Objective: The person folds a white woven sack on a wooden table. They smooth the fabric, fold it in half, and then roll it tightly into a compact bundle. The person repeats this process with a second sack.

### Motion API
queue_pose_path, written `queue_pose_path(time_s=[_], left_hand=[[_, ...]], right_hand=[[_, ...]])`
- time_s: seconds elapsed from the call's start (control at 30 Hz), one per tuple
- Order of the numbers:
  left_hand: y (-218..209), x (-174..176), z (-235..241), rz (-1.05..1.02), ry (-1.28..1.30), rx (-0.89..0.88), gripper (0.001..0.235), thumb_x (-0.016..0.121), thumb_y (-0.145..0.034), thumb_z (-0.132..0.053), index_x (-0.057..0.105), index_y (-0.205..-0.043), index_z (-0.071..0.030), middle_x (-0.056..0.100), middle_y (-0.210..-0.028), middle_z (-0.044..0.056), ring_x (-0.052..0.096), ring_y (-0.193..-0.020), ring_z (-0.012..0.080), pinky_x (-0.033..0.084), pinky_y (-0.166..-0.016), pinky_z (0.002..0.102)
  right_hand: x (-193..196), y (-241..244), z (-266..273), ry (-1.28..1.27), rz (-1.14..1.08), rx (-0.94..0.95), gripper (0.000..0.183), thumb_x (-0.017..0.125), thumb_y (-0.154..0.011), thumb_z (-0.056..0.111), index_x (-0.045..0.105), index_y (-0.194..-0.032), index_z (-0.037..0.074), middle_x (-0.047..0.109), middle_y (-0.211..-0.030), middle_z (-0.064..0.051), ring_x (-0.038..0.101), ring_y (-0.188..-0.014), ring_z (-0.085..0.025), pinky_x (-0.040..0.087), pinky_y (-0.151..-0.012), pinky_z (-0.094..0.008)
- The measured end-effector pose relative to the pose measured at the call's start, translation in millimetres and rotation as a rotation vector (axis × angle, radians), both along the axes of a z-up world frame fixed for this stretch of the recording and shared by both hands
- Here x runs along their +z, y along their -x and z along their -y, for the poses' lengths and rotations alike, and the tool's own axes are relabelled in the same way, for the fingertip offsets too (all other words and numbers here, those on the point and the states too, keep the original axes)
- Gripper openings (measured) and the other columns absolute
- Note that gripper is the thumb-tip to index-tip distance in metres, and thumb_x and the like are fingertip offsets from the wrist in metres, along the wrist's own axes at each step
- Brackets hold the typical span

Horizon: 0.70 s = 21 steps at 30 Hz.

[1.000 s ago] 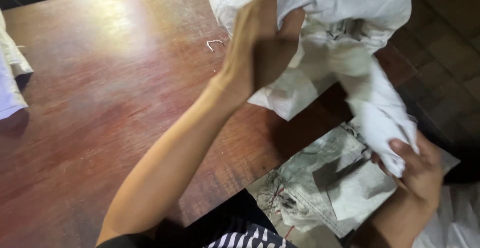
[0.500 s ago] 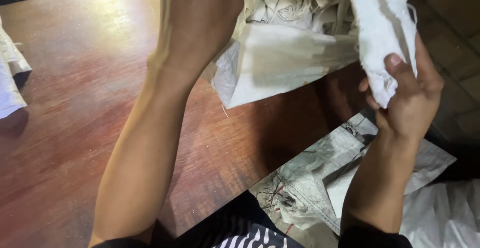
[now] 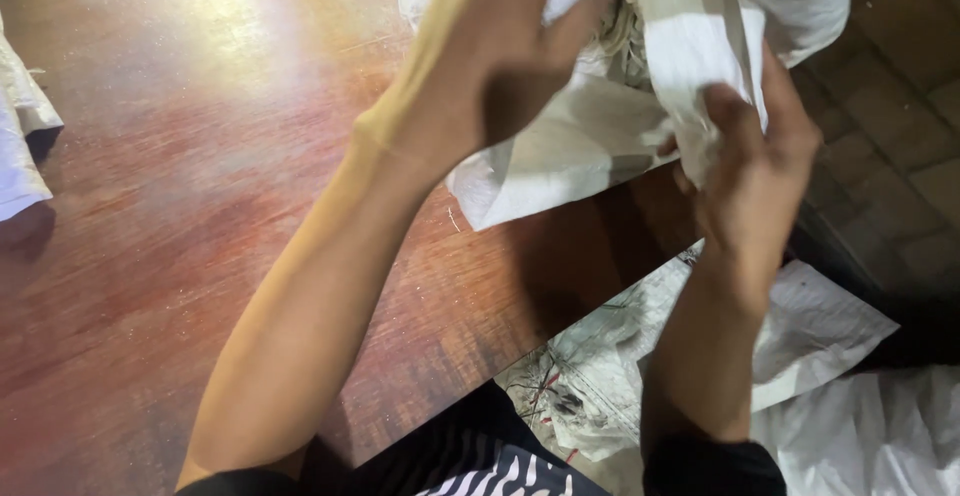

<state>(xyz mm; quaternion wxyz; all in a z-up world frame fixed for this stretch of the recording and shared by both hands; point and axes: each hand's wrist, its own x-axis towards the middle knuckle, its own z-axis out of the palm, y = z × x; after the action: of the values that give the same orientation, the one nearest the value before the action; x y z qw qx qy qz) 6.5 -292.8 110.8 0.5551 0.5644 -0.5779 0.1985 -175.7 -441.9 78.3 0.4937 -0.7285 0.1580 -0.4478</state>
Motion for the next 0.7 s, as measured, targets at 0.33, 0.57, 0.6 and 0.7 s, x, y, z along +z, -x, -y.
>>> queue_pose_path(time_s=[0.33,0.57,0.6,0.7], left_hand=[[17,-36,31,0.123,-0.124,-0.182,0.031,0.071,-0.095,-0.001,0.065,-0.122,-0.013,0.069,-0.114,0.003,0.074,-0.095,0.0260,0.062,-0.076,0.039],[32,-39,33,0.152,-0.090,-0.238,0.034,0.071,-0.085,0.000,0.064,-0.118,-0.008,0.069,-0.114,0.007,0.072,-0.091,0.0286,0.061,-0.071,0.037],[32,-40,35,0.146,-0.137,-0.253,0.035,0.068,-0.085,0.003,0.065,-0.118,-0.007,0.070,-0.113,0.006,0.073,-0.091,0.0280,0.060,-0.070,0.037],[39,-41,33,0.136,-0.214,-0.291,0.040,0.062,-0.083,0.009,0.065,-0.119,-0.007,0.070,-0.118,0.007,0.074,-0.092,0.0265,0.059,-0.068,0.035]], right_hand=[[-73,-83,144,0.062,-0.087,0.048,0.028,0.059,-0.115,0.015,0.060,-0.130,-0.008,0.066,-0.097,-0.011,0.061,-0.074,-0.017,0.049,-0.057,-0.027],[-120,-115,262,0.135,-0.134,0.027,0.027,0.058,-0.114,0.015,0.061,-0.130,-0.007,0.066,-0.101,-0.013,0.061,-0.080,-0.020,0.049,-0.063,-0.030],[-125,-122,283,0.147,-0.139,0.025,0.027,0.058,-0.114,0.015,0.061,-0.130,-0.007,0.066,-0.102,-0.013,0.061,-0.081,-0.020,0.049,-0.063,-0.030],[-131,-124,317,0.168,-0.157,0.009,0.027,0.058,-0.113,0.014,0.061,-0.130,-0.007,0.066,-0.103,-0.013,0.061,-0.083,-0.021,0.049,-0.066,-0.031]])
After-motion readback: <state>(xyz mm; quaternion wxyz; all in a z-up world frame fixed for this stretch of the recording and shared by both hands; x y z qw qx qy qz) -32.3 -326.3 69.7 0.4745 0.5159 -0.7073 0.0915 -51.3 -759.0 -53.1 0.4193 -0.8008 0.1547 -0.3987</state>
